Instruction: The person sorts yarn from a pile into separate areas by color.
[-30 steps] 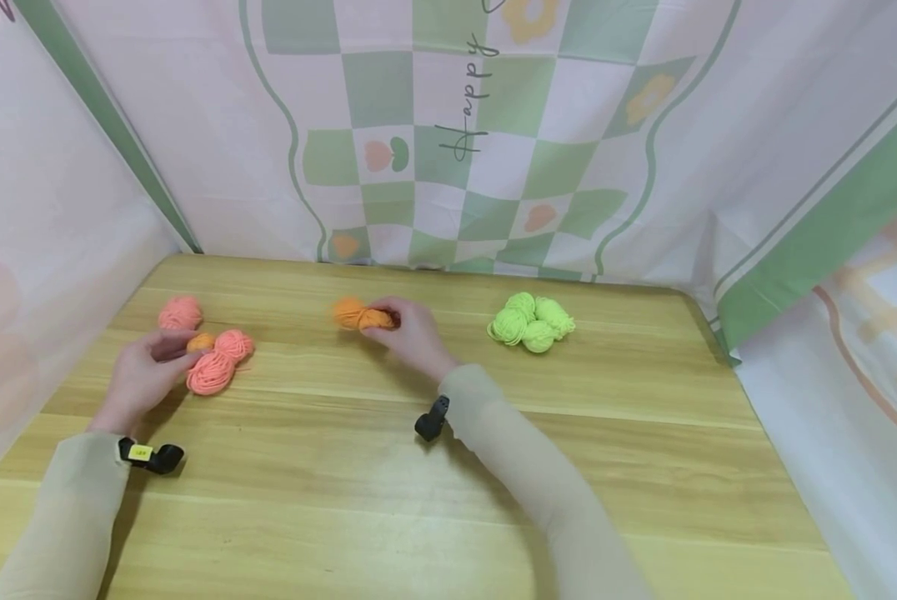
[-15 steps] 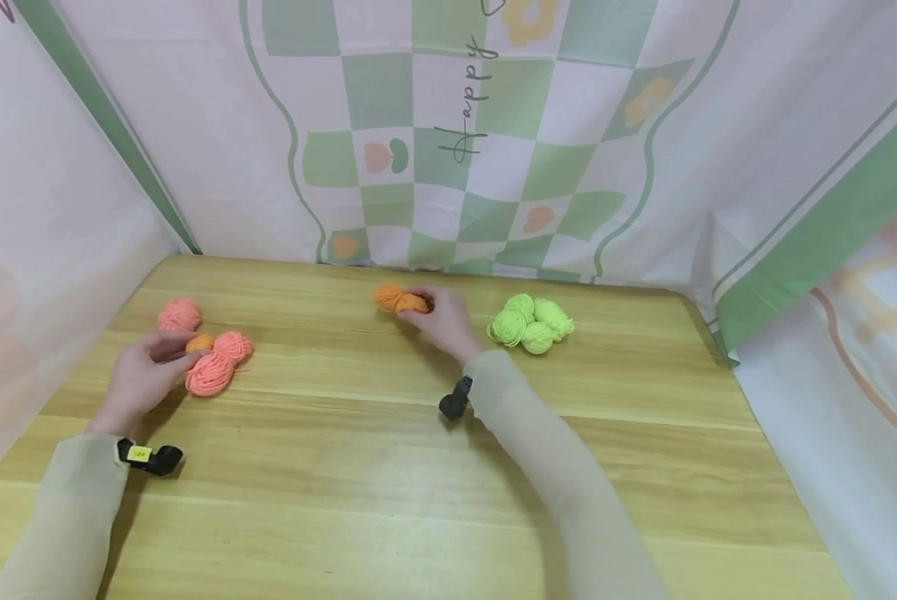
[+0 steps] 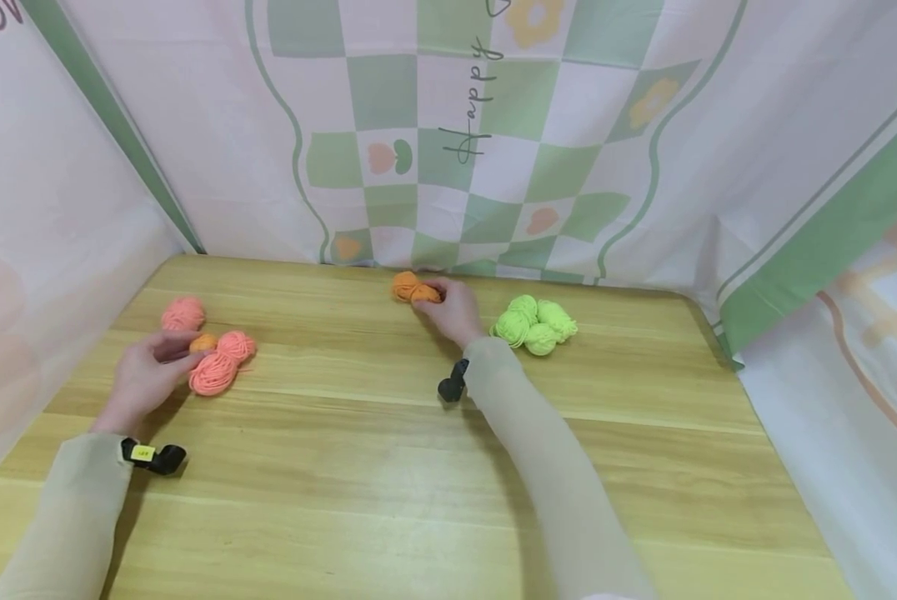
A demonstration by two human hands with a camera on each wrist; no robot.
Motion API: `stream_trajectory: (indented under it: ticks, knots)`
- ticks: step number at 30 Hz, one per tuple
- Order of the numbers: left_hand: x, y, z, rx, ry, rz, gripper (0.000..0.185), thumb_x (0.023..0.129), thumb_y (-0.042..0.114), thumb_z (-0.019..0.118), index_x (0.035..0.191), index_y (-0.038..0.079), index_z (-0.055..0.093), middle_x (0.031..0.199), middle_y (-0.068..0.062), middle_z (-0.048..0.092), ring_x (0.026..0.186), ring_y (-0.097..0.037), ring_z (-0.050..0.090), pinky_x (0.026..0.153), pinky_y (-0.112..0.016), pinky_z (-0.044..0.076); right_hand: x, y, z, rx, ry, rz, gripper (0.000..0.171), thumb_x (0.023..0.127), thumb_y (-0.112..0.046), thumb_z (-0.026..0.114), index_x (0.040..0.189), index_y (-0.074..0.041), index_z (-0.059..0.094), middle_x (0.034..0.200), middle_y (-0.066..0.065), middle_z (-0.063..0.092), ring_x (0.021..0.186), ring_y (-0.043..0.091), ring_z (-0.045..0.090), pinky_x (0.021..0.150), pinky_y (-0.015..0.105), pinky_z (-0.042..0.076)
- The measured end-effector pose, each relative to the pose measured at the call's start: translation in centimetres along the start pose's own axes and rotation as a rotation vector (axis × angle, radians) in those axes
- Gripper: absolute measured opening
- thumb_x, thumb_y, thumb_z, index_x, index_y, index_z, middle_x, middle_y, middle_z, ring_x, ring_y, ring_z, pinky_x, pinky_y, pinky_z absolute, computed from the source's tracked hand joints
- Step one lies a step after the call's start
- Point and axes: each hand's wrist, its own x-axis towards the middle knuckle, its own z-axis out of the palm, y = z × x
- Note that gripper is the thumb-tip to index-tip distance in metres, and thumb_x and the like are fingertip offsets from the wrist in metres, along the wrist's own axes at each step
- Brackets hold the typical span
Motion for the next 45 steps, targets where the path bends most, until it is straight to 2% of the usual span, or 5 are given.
stream_trajectory:
  ticks: [15,21,26,36,45]
  knots:
    - [-0.1,-0.3,-0.1,-0.047,0.010,0.006,0.049,0.096,0.027,0.074,0.131,-0.004,0.060,0.128,-0.023,0.062,0.104,-0.008,0.058,0.082,-0.008,0.047,0.0,0.4,-0.4,0.046,-0.001,0.073,0.048,0.087,-0.025,0.084,0.127,-0.004,0.069,0.118,0.012,0.071,0.106,0.025,0.064,0.093,0.038,0.052]
    - [0.2,0.2,0.1,-0.166,0.039,-0.014,0.056,0.093,0.030,0.078,0.134,-0.003,0.059,0.132,-0.021,0.060,0.106,-0.006,0.059,0.083,-0.010,0.050,0.0,0.4,-0.4,0.071,-0.010,0.091,0.050,0.086,-0.026,0.085,0.128,-0.004,0.069,0.119,0.012,0.071,0.107,0.024,0.065,0.094,0.036,0.052]
    - [0.8,1.6,0.5,-0.268,0.085,-0.003,0.055,0.091,0.028,0.081,0.135,0.003,0.060,0.133,-0.013,0.061,0.110,-0.012,0.060,0.089,-0.014,0.051,0.1,0.5,-0.4,0.086,-0.009,0.088,0.050,0.087,-0.026,0.084,0.129,-0.004,0.068,0.121,0.012,0.070,0.109,0.024,0.065,0.095,0.036,0.052]
    - [2.2,5.7,2.5,-0.204,0.117,0.105,0.049,0.092,0.027,0.079,0.131,0.003,0.063,0.124,-0.013,0.067,0.112,-0.019,0.061,0.089,-0.017,0.052,-0.1,0.2,-0.4,0.098,-0.002,0.114,0.053,0.086,-0.029,0.085,0.130,-0.004,0.068,0.122,0.012,0.070,0.110,0.024,0.064,0.097,0.036,0.052]
    - [3.4,7.9,5.8,-0.324,0.056,0.147,0.047,0.091,0.022,0.080,0.130,0.001,0.064,0.124,-0.014,0.067,0.108,-0.019,0.063,0.090,-0.022,0.053,-0.2,0.5,-0.4,0.110,0.006,0.120,0.052,0.086,-0.030,0.085,0.128,-0.005,0.069,0.123,0.011,0.069,0.111,0.024,0.063,0.097,0.036,0.051]
